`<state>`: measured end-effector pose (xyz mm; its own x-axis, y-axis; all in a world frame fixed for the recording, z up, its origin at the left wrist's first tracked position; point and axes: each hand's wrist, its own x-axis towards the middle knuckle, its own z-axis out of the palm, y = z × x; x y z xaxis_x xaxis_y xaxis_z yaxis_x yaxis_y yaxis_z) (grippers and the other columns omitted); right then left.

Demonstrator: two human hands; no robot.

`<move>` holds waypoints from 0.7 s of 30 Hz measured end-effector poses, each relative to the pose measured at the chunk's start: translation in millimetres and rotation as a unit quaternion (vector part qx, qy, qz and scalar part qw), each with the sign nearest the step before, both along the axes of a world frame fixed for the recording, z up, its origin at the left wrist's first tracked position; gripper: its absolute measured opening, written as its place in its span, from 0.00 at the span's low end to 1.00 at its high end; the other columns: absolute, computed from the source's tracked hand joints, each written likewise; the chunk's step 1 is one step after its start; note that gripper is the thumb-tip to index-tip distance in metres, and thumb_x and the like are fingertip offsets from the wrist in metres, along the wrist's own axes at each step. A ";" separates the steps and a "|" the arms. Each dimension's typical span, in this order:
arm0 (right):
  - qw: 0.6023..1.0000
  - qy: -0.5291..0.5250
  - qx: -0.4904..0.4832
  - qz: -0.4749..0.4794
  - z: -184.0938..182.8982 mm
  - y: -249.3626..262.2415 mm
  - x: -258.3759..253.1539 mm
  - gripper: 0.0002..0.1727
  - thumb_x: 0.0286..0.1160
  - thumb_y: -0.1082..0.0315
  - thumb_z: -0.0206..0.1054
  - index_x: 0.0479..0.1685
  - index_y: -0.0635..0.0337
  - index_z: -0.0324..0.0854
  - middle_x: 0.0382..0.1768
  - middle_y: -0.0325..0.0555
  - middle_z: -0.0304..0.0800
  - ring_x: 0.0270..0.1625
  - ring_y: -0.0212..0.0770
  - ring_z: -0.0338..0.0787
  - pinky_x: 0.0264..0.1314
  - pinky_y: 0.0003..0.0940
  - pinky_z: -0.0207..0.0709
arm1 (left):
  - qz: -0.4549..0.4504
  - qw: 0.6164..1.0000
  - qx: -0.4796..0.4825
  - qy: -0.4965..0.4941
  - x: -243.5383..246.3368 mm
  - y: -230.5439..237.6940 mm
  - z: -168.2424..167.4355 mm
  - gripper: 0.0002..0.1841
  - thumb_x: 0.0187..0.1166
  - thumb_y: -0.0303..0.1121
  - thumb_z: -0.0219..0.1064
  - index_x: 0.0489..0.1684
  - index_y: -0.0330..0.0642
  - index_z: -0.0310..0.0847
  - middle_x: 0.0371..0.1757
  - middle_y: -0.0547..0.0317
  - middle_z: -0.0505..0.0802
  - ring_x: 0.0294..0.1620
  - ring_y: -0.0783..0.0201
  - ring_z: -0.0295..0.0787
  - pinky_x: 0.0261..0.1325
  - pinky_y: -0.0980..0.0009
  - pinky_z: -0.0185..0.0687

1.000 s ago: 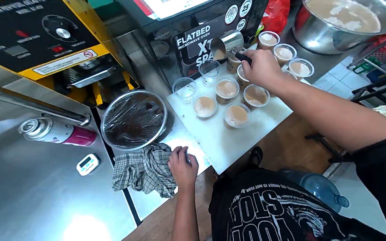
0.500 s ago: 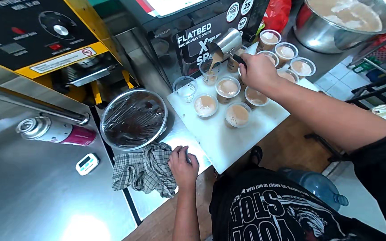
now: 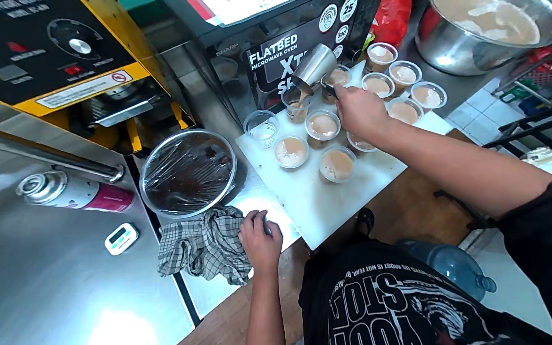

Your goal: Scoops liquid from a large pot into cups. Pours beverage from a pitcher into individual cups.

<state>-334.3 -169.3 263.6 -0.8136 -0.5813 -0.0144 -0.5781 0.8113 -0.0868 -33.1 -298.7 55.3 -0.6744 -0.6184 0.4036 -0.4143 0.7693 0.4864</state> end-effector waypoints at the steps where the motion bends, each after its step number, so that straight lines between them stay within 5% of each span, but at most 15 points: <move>1: 1.000 -0.004 0.006 0.000 0.9 -0.6 1.1 0.21 0.91 0.68 0.53 0.76 0.69 0.71 0.61 0.70 0.85 0.58 0.72 0.90 0.54 0.67 0.82 | 0.000 1.000 0.000 0.000 0.1 0.1 0.3 0.19 0.72 0.38 0.56 0.46 0.40 0.92 0.57 0.42 0.92 0.56 0.42 0.88 0.54 0.46 0.78; 11: 0.999 0.018 0.017 0.023 -0.3 0.8 4.6 0.27 0.86 0.75 0.57 0.83 0.70 0.65 0.64 0.69 0.83 0.53 0.70 0.91 0.50 0.64 0.84 | 0.001 1.000 -0.005 0.003 0.4 -0.2 0.3 0.18 0.72 0.38 0.56 0.45 0.40 0.92 0.56 0.43 0.92 0.55 0.43 0.88 0.54 0.48 0.79; 16: 0.999 -0.014 -0.047 0.019 -3.1 5.7 -2.2 0.24 0.93 0.67 0.52 0.83 0.68 0.68 0.66 0.68 0.85 0.60 0.70 0.90 0.60 0.65 0.82 | 0.002 1.000 -0.008 0.007 0.3 -0.7 -1.2 0.19 0.72 0.38 0.56 0.46 0.40 0.92 0.55 0.43 0.92 0.55 0.43 0.88 0.54 0.47 0.78; 21: 0.985 -0.068 -0.159 -0.009 -4.2 11.8 -11.6 0.20 0.92 0.66 0.54 0.74 0.66 0.78 0.54 0.67 0.91 0.59 0.68 0.91 0.63 0.65 0.80 | 0.000 1.000 -0.005 0.001 0.6 0.0 1.0 0.19 0.71 0.37 0.56 0.46 0.40 0.92 0.57 0.42 0.91 0.56 0.42 0.88 0.55 0.46 0.78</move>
<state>-346.0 -157.5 259.4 -0.8267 -0.5599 0.0563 -0.5295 0.7402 -0.4144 -32.5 -298.8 56.3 -0.6729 -0.6145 0.4118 -0.4140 0.7742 0.4788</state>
